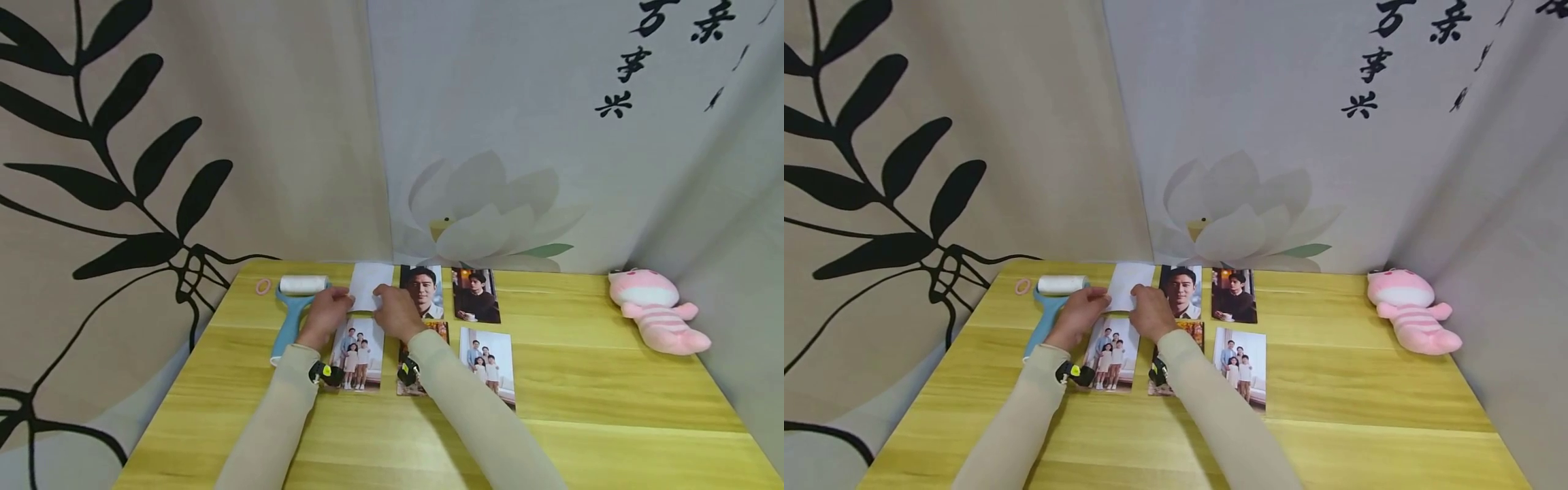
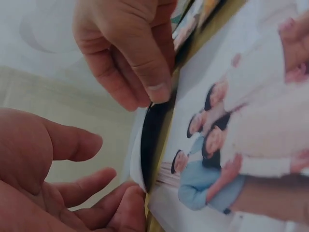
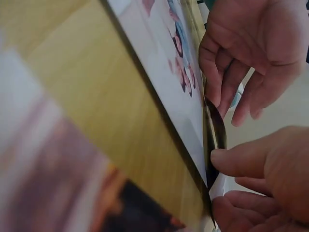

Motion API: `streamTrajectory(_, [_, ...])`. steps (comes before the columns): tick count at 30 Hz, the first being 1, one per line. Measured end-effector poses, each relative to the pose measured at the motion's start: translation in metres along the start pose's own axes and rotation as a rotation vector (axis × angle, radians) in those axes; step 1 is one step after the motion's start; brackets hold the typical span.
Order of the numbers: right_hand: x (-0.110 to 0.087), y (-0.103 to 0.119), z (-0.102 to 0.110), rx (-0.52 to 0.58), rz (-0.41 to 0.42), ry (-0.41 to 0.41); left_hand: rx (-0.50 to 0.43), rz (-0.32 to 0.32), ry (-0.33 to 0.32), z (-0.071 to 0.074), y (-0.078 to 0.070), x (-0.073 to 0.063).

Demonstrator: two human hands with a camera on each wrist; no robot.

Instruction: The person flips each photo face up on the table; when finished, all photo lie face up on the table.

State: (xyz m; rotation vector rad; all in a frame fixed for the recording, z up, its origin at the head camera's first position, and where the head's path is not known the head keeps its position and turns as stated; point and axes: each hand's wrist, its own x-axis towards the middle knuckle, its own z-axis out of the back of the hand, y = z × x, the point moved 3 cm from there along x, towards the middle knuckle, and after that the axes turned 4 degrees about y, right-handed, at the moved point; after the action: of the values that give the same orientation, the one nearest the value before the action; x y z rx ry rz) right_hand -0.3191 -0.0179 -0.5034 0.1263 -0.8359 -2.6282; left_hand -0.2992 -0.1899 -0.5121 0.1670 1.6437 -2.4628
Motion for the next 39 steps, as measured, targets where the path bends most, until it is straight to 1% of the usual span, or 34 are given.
streamTrajectory(5, [0.000,0.000,0.004,-0.021,-0.008,-0.010,0.029,-0.004,-0.019,-0.002,-0.002,-0.003])
streamTrajectory(7, [-0.001,0.000,0.005,-0.013,-0.011,-0.018,0.020,-0.002,-0.025,-0.002,-0.003,-0.004])
streamTrajectory(13, [-0.003,-0.001,0.011,0.033,-0.022,-0.028,-0.059,0.003,-0.039,-0.002,-0.004,-0.005])
streamTrajectory(16, [-0.004,-0.001,0.011,0.030,-0.010,-0.029,-0.103,0.023,-0.049,-0.003,-0.002,-0.004])
streamTrajectory(17, [-0.005,-0.001,0.010,0.029,-0.005,-0.028,-0.140,0.027,-0.047,-0.004,-0.001,-0.004])
streamTrajectory(19, [-0.005,-0.002,0.009,0.031,0.005,-0.027,-0.244,0.042,-0.034,-0.007,0.000,-0.003])
streamTrajectory(23, [-0.004,-0.001,0.006,0.027,0.021,-0.030,-0.521,0.075,0.021,-0.013,0.002,0.001])
streamTrajectory(25, [-0.003,-0.001,0.006,0.014,0.027,-0.040,-0.600,0.083,0.036,-0.014,0.002,0.002])
streamTrajectory(27, [-0.003,0.000,0.005,0.018,0.028,-0.034,-0.634,0.087,0.037,-0.013,0.002,0.001])
streamTrajectory(30, [-0.005,-0.001,0.006,0.031,0.023,-0.019,-0.635,0.079,0.036,-0.011,0.002,0.000])
streamTrajectory(33, [-0.009,-0.002,0.008,0.058,0.019,-0.008,-0.605,0.053,0.032,-0.009,0.000,-0.003])
streamTrajectory(36, [-0.015,-0.002,0.013,0.099,0.037,-0.019,-0.552,0.007,0.018,-0.007,-0.006,-0.008])
streamTrajectory(39, [-0.022,0.000,0.020,0.178,0.059,-0.038,-0.468,-0.026,-0.002,-0.007,-0.016,-0.016])
